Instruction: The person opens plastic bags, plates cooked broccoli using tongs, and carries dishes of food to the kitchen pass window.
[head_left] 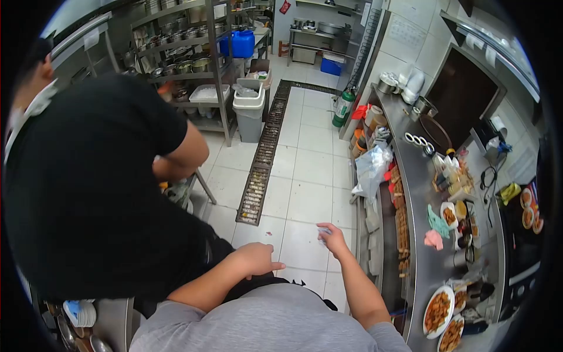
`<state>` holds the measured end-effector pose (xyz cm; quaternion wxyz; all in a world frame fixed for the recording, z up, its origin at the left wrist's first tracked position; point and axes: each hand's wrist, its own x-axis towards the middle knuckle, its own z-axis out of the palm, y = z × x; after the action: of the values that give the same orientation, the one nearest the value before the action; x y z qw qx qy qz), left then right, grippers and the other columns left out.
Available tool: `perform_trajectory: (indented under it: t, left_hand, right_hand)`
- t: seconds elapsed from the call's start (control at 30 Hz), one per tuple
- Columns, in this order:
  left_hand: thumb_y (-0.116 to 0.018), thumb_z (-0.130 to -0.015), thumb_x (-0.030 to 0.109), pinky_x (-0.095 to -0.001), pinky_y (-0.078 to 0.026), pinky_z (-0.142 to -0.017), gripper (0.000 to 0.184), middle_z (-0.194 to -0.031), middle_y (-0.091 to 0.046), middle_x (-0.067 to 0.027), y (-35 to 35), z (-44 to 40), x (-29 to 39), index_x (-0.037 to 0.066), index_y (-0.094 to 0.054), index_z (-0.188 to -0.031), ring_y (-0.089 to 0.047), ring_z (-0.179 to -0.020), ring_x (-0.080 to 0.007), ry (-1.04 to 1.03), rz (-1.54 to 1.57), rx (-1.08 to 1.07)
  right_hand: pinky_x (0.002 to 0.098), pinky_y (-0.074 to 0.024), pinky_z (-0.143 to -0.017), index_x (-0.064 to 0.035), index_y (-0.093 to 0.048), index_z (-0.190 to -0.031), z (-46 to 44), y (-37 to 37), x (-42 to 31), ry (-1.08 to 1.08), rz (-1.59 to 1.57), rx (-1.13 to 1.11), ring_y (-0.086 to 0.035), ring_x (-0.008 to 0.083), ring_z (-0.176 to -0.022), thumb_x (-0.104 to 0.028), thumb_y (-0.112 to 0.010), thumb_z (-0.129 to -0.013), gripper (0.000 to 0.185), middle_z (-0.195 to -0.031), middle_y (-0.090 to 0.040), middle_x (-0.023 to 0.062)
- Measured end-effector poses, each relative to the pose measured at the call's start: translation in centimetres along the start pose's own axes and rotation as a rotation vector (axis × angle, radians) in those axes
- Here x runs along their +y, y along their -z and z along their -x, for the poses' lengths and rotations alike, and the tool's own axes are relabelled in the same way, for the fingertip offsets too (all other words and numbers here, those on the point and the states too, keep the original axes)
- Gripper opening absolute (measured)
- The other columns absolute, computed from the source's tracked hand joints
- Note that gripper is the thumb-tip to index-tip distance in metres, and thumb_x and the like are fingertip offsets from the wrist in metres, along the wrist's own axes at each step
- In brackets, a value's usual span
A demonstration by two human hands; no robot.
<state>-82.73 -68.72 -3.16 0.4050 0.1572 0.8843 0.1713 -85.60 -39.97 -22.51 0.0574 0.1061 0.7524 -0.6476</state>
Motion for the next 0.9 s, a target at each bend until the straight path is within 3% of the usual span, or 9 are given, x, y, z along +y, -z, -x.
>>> perform_trajectory:
  t: [0.13,0.3,0.4,0.47,0.6,0.67,0.73,0.77,0.9]
  left_hand:
    - [-0.069,-0.070,0.065,-0.0287,-0.049,-0.044,0.087,-0.073,-0.066,-0.0112,9.7,-10.1,-0.5,-0.001,-0.053,-0.124,-0.060,-0.047,-0.0184,-0.070,0.125,-0.263]
    - [-0.065,-0.082,0.051,-0.0365,-0.055,-0.057,0.066,-0.087,-0.069,-0.0197,14.2,-40.6,-4.9,-0.003,-0.057,-0.120,-0.069,-0.069,-0.0261,-0.059,0.646,-0.141]
    - [-0.062,-0.085,0.046,-0.0446,-0.056,-0.070,0.061,-0.102,-0.067,-0.0234,14.5,-53.6,-8.5,-0.001,-0.054,-0.125,-0.068,-0.092,-0.0301,-0.042,0.189,0.361]
    - [-0.060,-0.088,0.042,-0.0452,-0.055,-0.069,0.057,-0.101,-0.066,-0.0208,17.8,-57.0,-9.3,0.001,-0.051,-0.127,-0.067,-0.088,-0.0236,-0.247,-0.376,-0.126]
    - [-0.064,-0.084,0.042,-0.0436,-0.055,-0.072,0.053,-0.104,-0.066,-0.0201,24.3,-59.9,-13.6,0.002,-0.062,-0.118,-0.066,-0.095,-0.0274,0.138,0.759,-0.079]
    - [-0.065,-0.083,0.035,-0.0448,-0.055,-0.071,0.040,-0.100,-0.068,-0.0183,25.8,-64.9,-19.4,0.005,-0.067,-0.109,-0.067,-0.090,-0.0294,0.129,0.600,0.087]
    - [-0.059,-0.079,0.022,-0.0452,-0.054,-0.076,0.029,-0.094,-0.069,-0.0149,26.0,-68.1,-27.0,0.010,-0.069,-0.104,-0.066,-0.090,-0.0330,-0.167,-0.415,0.289]
    - [-0.060,-0.081,0.025,-0.0442,-0.052,-0.080,0.026,-0.100,-0.069,-0.0144,26.7,-67.1,-27.9,0.011,-0.072,-0.099,-0.065,-0.094,-0.0322,0.203,-0.297,0.185]
    - [-0.057,-0.083,0.018,-0.0423,-0.052,-0.084,0.027,-0.106,-0.066,-0.0199,25.4,-66.9,-33.9,0.008,-0.071,-0.103,-0.065,-0.097,-0.0286,0.557,0.061,-0.047]
  right_hand:
    - [0.0387,-0.0500,-0.065,-0.0057,-0.068,-0.087,-11.5,-0.8,-3.4,0.253,0.632,-0.051,-0.064,0.0290,-0.069,-0.036,-0.066,-0.087,0.030,-0.077,-0.067,0.0160]
    - [0.0473,-0.0479,-0.076,-0.0012,-0.067,-0.075,-17.8,6.2,5.0,-0.207,1.048,-0.201,-0.062,0.0394,-0.079,-0.065,-0.049,-0.085,0.067,-0.078,-0.065,0.0223]
    - [0.0490,-0.0485,-0.081,-0.0020,-0.071,-0.087,-15.4,12.9,13.4,-0.440,1.151,-0.165,-0.062,0.0413,-0.092,-0.064,-0.041,-0.089,0.069,-0.097,-0.067,0.0214]
    - [0.0480,-0.0496,-0.082,-0.0060,-0.064,-0.110,-12.6,15.0,8.7,-0.559,1.115,-0.245,-0.062,0.0419,-0.093,-0.055,-0.045,-0.091,0.056,-0.103,-0.065,0.0227]
    - [0.0468,-0.0503,-0.080,-0.0048,-0.063,-0.107,-14.9,21.3,8.9,-0.696,1.051,-0.148,-0.063,0.0408,-0.092,-0.046,-0.056,-0.081,0.050,-0.100,-0.066,0.0219]
    - [0.0462,-0.0506,-0.080,-0.0042,-0.062,-0.105,-19.7,23.2,9.4,-0.744,1.026,-0.081,-0.063,0.0403,-0.092,-0.042,-0.061,-0.076,0.048,-0.098,-0.066,0.0215]
    - [0.0456,-0.0510,-0.079,-0.0036,-0.062,-0.104,-26.4,25.1,9.9,-0.732,1.030,-0.036,-0.063,0.0397,-0.092,-0.037,-0.067,-0.071,0.048,-0.097,-0.066,0.0211]
    - [0.0453,-0.0512,-0.079,-0.0033,-0.062,-0.103,-30.7,26.1,10.1,-0.693,1.041,-0.018,-0.063,0.0395,-0.092,-0.035,-0.069,-0.068,0.048,-0.096,-0.066,0.0209]
    - [0.0441,-0.0518,-0.077,-0.0020,-0.061,-0.100,-53.3,28.5,7.8,-0.369,1.077,0.072,-0.064,0.0384,-0.091,-0.026,-0.080,-0.058,0.052,-0.093,-0.066,0.0202]
